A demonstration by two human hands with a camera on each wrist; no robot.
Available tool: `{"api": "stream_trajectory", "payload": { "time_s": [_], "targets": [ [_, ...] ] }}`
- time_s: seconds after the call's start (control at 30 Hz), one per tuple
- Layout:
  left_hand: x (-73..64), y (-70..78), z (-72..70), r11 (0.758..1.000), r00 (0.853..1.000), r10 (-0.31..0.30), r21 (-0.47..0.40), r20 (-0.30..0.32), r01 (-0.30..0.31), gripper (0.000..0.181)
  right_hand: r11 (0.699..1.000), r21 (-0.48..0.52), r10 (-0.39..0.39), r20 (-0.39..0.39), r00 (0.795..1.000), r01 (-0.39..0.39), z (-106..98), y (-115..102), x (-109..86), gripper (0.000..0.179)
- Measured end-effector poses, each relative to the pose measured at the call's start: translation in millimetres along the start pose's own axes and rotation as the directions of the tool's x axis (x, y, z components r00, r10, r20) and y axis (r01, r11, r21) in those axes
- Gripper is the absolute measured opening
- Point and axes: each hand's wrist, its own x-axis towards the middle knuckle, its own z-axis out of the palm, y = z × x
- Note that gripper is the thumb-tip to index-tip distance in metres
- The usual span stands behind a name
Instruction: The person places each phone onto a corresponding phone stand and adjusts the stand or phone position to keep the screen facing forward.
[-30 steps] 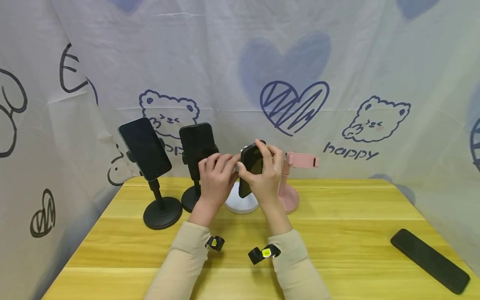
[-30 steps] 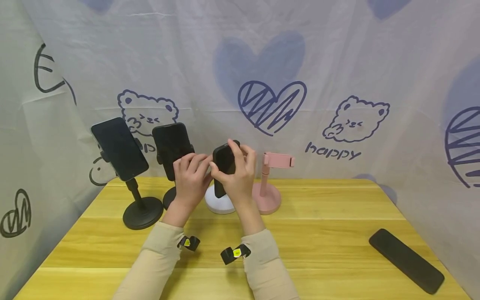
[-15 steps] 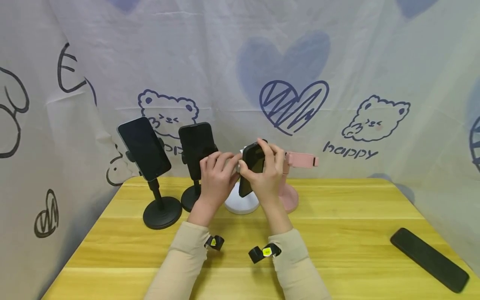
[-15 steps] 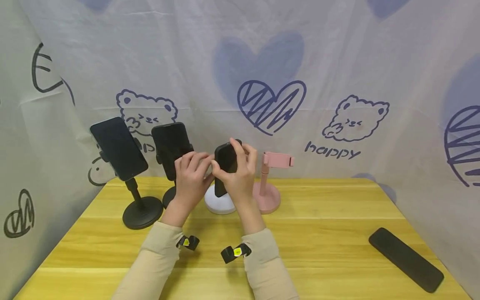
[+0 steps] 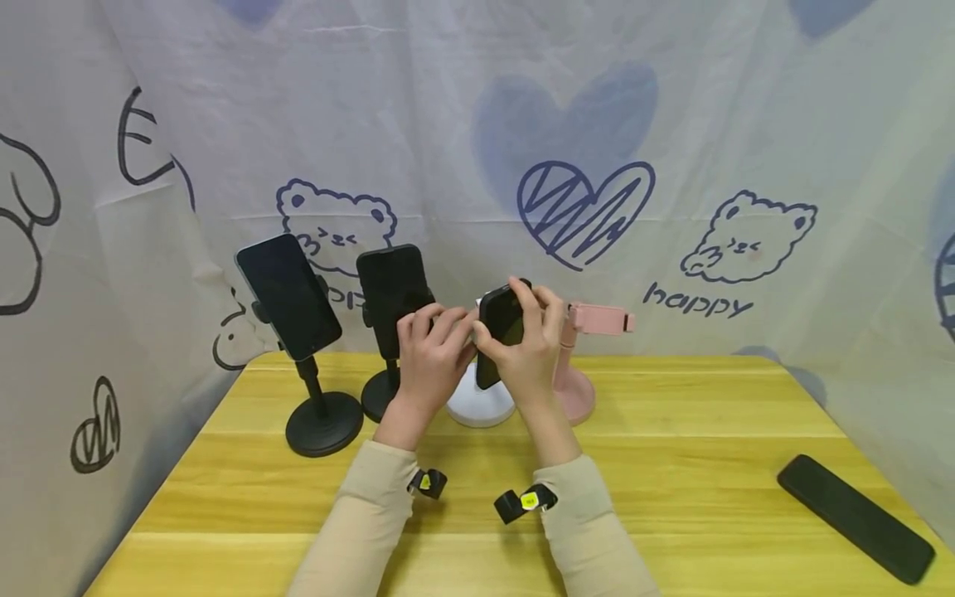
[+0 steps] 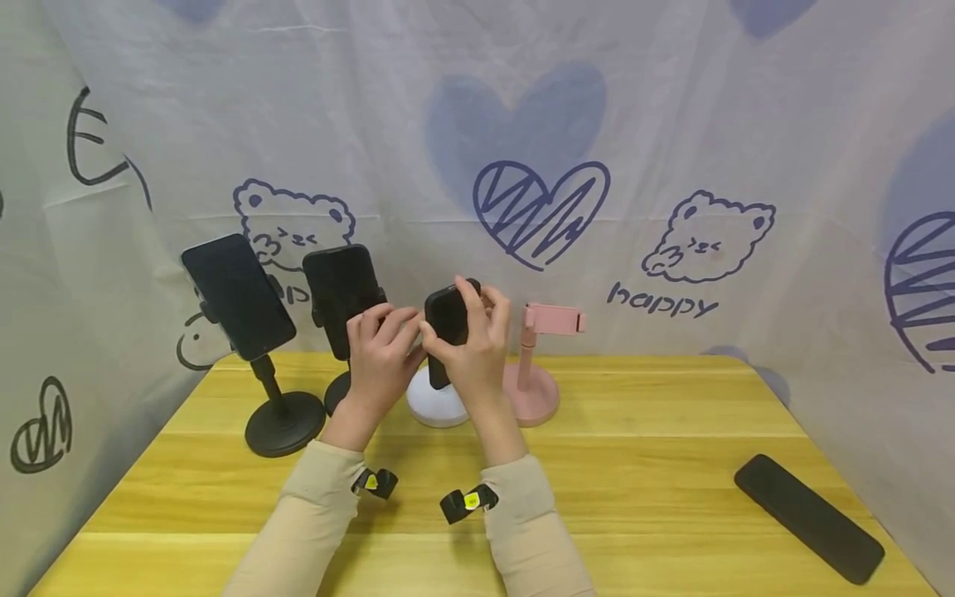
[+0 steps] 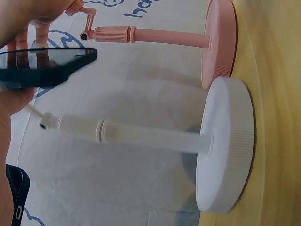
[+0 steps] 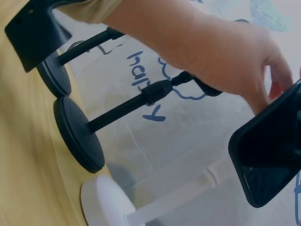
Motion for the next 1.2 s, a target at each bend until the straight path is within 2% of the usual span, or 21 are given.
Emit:
{"api": "stream_trajectory", "payload": {
  "time_s": [0.27, 0.63, 0.83, 1.2],
  "targets": [
    [-0.2, 0.4, 1.9, 1.000, 1.000, -0.001, -0.030, -0.012, 0.001, 0.032, 1.000, 0.014, 0.009, -0.023, 1.000, -0.009, 4.1, 3.0, -2.1, 0.066],
    [-1.8, 0.5, 1.9, 0.998, 1.000, 0.006, -0.067, -0.008, -0.006, 0.031, 0.996, 0.060, 0.070, -0.006, 0.998, -0.069, 3.1, 4.0, -2.0, 0.062],
    [-4.6, -0.8, 2.8, 0.998, 0.999, 0.040, -0.048, -0.035, -0.041, 0.030, 0.997, 0.027, 0.078, -0.022, 0.997, -0.078, 0.4, 0.6, -1.3, 0.060],
    [-1.2, -6.8, 2.2, 0.993, 0.989, 0.119, 0.008, -0.090, -0.118, 0.025, 0.999, -0.005, 0.034, -0.020, 0.999, -0.034, -0.6, -1.3, 2.9, 0.062]
  ]
}}
